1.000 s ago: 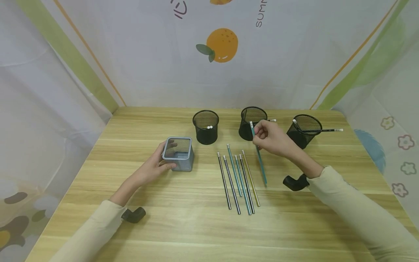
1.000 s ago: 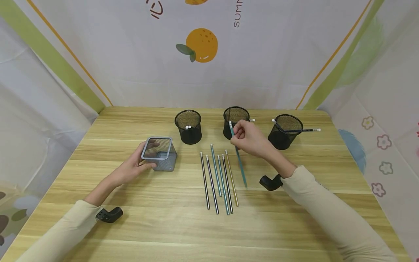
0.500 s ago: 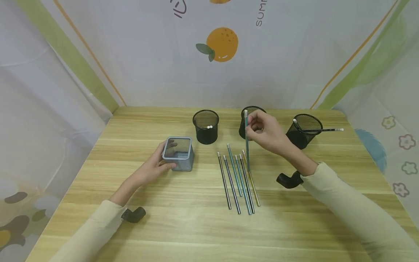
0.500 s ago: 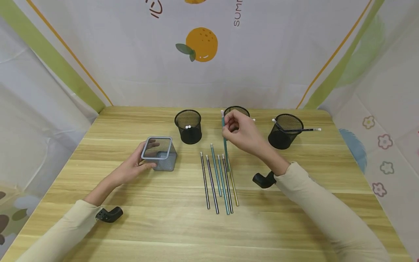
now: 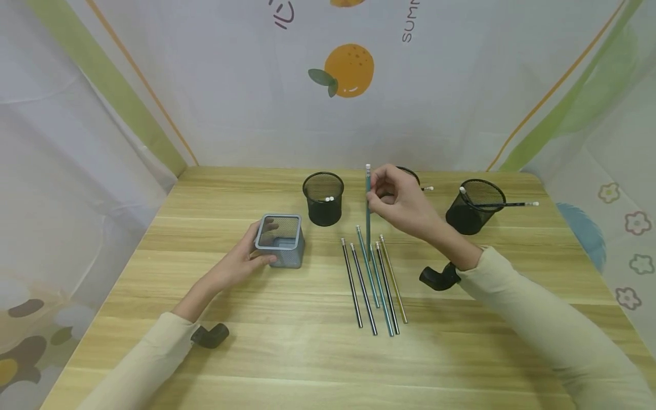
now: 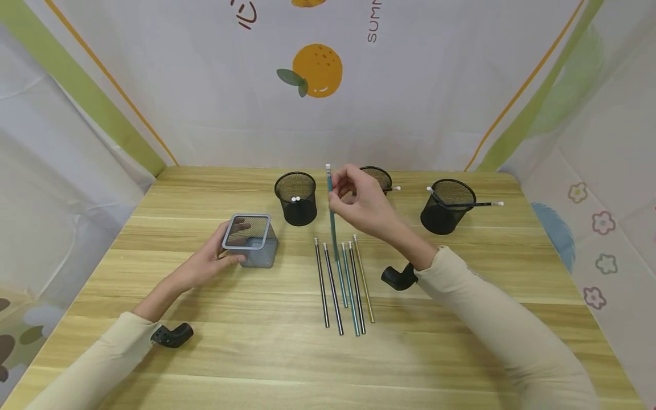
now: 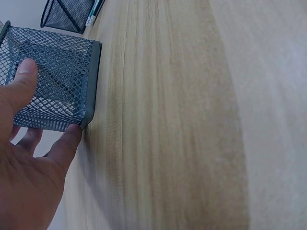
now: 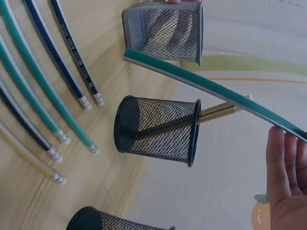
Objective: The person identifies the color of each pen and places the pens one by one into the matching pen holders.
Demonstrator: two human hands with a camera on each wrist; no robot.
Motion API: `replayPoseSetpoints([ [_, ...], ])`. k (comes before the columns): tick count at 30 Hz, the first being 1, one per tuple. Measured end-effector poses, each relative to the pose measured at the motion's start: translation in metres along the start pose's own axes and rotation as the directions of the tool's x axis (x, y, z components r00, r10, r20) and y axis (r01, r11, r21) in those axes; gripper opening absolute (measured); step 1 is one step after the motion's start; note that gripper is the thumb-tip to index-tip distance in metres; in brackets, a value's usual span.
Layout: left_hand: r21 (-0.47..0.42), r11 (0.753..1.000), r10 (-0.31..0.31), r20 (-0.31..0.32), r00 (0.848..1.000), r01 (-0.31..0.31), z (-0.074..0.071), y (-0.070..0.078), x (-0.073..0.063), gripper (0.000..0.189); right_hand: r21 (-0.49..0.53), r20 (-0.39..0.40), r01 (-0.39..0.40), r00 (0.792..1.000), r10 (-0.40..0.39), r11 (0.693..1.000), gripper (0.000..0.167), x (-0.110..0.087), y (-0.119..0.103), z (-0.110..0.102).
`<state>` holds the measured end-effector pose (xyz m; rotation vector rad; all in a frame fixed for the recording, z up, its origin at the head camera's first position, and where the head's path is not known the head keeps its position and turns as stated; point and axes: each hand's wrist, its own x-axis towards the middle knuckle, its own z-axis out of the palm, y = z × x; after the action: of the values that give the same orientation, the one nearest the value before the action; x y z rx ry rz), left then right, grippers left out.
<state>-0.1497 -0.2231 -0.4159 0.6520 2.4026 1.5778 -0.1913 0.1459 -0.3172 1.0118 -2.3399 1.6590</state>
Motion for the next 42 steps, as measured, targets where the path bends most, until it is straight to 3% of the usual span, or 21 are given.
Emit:
replayPoseSetpoints([
  [18,0.010,1.000,0.004,0.001,1.000,-0.004,0.000,0.001,0.000,0.081,0.087,-0.007,0.075,0.997,-0.074,0.993,0.014,0.028,-0.016,0.025],
  [31,0.005,1.000,0.007,0.002,1.000,-0.007,0.001,0.001,-0.001,0.080,0.075,0.014,0.168,0.985,-0.169,0.983,0.016,0.040,-0.025,0.035],
  [42,0.008,1.000,0.005,0.003,1.000,-0.005,0.000,0.001,-0.001,0.079,0.064,0.016,0.158,0.987,-0.160,0.985,0.014,0.042,-0.029,0.039],
])
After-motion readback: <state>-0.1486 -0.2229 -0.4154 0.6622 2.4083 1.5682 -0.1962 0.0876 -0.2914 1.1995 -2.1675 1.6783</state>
